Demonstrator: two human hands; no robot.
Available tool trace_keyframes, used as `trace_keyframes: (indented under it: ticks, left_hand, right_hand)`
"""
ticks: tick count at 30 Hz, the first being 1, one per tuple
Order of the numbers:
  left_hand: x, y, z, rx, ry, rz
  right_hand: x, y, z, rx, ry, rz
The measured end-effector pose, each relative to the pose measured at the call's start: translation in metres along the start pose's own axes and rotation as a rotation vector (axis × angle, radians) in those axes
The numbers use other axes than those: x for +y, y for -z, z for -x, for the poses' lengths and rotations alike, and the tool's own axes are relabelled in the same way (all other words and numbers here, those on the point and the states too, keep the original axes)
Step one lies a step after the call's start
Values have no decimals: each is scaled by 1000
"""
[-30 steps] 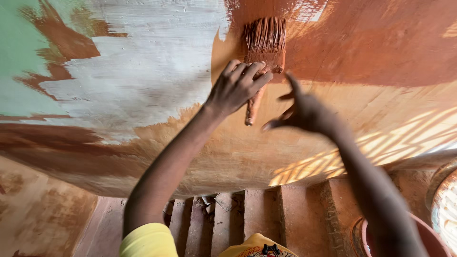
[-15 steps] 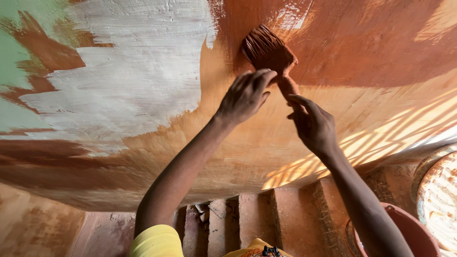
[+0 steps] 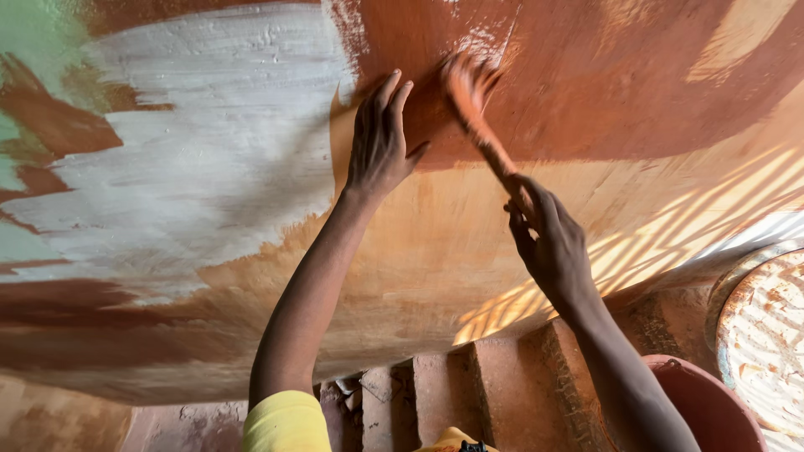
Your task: The person paints a wall with brown paint using a brush. They hold the wall with their left hand while applying paint with their right hand, working on a section of the wall that has patches of white and green paint.
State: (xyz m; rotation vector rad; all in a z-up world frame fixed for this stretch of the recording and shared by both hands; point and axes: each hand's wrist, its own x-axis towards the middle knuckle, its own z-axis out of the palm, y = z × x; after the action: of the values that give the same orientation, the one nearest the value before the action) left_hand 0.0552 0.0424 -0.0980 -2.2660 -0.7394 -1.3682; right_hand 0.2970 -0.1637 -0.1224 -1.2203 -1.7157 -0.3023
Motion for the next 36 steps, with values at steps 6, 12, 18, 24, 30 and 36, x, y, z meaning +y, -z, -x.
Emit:
trace_keyframes:
  ticks: [6,12,18,24,30,36]
  left_hand:
    - [6,-9,3,-27,-13,8]
    - [19,-34,4,46,4,-49]
    - [19,-35,29,-89,66,-20]
    - [21,-44,80,-196,123,-72]
    - [44,-114,162,-199,194,-26]
    - [80,-237,298,-246,198,25]
  right_hand:
    - [11,14,6,-55,-140,-140]
    - [33,-3,-1,-393,-590,-330]
    - [42,-9,35,-140,-834,-695]
    - [43,-22,81,-88,-906,-795]
    - [80,-74,111,-143,-806,-908]
    - [155,-150,254,-73,-1055,-780]
